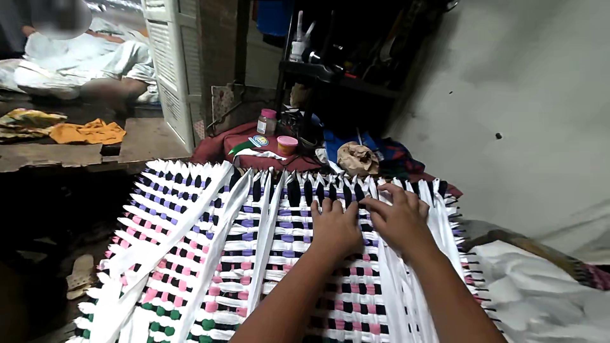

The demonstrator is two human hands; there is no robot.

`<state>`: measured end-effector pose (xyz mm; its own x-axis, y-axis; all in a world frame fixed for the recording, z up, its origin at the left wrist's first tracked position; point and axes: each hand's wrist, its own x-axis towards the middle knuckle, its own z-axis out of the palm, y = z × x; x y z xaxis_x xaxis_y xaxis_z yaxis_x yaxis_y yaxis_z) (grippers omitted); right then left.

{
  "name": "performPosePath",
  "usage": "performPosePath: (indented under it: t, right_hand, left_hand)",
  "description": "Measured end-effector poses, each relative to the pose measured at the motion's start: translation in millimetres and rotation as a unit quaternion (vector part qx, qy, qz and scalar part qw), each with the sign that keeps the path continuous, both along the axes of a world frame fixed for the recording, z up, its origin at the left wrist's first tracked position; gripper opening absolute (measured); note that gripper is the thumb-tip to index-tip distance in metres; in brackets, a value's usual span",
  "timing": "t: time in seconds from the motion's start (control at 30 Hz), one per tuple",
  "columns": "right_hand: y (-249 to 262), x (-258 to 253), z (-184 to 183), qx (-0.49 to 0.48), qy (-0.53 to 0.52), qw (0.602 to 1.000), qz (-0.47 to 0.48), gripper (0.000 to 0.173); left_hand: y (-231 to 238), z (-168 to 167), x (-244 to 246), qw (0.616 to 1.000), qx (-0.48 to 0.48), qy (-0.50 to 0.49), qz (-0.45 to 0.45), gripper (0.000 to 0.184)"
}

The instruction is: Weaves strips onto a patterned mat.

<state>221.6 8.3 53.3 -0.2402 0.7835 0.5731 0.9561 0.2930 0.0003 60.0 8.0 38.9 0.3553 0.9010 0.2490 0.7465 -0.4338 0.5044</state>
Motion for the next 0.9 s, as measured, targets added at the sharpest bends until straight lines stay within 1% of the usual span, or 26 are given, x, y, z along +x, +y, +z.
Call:
performPosePath:
  t: [0.07, 0.17, 0.37, 0.47, 0.53, 0.57, 0.63, 0.7, 0.77, 0.83, 0.9]
  right_hand:
    - [-2.0, 1.3, -0.2, 0.002, -0.019, 1.000, 0.000, 0.031]
    - [-2.0, -0.9, 0.0, -0.004, -0.043, 0.999, 0.017, 0.043]
    - [3.0, -10.0, 7.9, -0.062, -0.092, 0.994, -0.008, 0.043]
    - [6.8, -20.5, 18.9, -0.112, -0.107, 0.986, -0.055, 0.043]
    - [14.4, -20.0, 25.0, -0.086, -0.072, 0.992, -0.057, 0.039]
    - [17.6, -19.6, 25.7, -0.067, -0.054, 0.995, -0.057, 0.038]
    - [17.9, -20.8, 24.3, -0.059, -0.029, 0.996, -0.063, 0.039]
    - [11.5, -14.4, 17.6, -0.051, -0.020, 0.998, -0.038, 0.037]
    - [1.4, -1.0, 10.1, -0.039, -0.008, 0.999, -0.004, 0.038]
    - [-7.4, 11.5, 4.4, -0.015, 0.009, 1.000, 0.003, 0.033]
    - [-11.1, 19.3, 0.5, 0.019, 0.022, 1.000, -0.007, 0.024]
  left_hand:
    - [-0.1, -0.6, 5.6, 1.000, -0.008, 0.011, 0.016, 0.047]
    - [1.5, 1.3, 10.5, 0.999, -0.013, 0.025, 0.033, 0.045]
    - [3.5, 0.5, 17.1, 0.997, -0.001, 0.050, 0.055, 0.044]
    - [0.9, -0.5, 16.0, 0.998, 0.006, 0.044, 0.049, 0.039]
    - [-2.3, -2.9, 13.0, 0.998, 0.024, 0.035, 0.048, 0.036]
    - [-3.4, -4.9, 10.8, 0.998, 0.036, 0.029, 0.048, 0.035]
    - [-6.0, -8.8, 7.8, 0.997, 0.058, 0.017, 0.041, 0.034]
    - [-7.0, -19.3, 10.1, 0.991, 0.134, 0.002, 0.030, 0.032]
    - [-5.4, -23.5, 13.4, 0.981, 0.193, 0.014, -0.010, 0.035]
    - [-2.4, -17.0, 14.5, 0.986, 0.153, 0.049, -0.041, 0.044]
    - [0.9, -15.8, 17.9, 0.990, 0.133, 0.024, -0.048, 0.050]
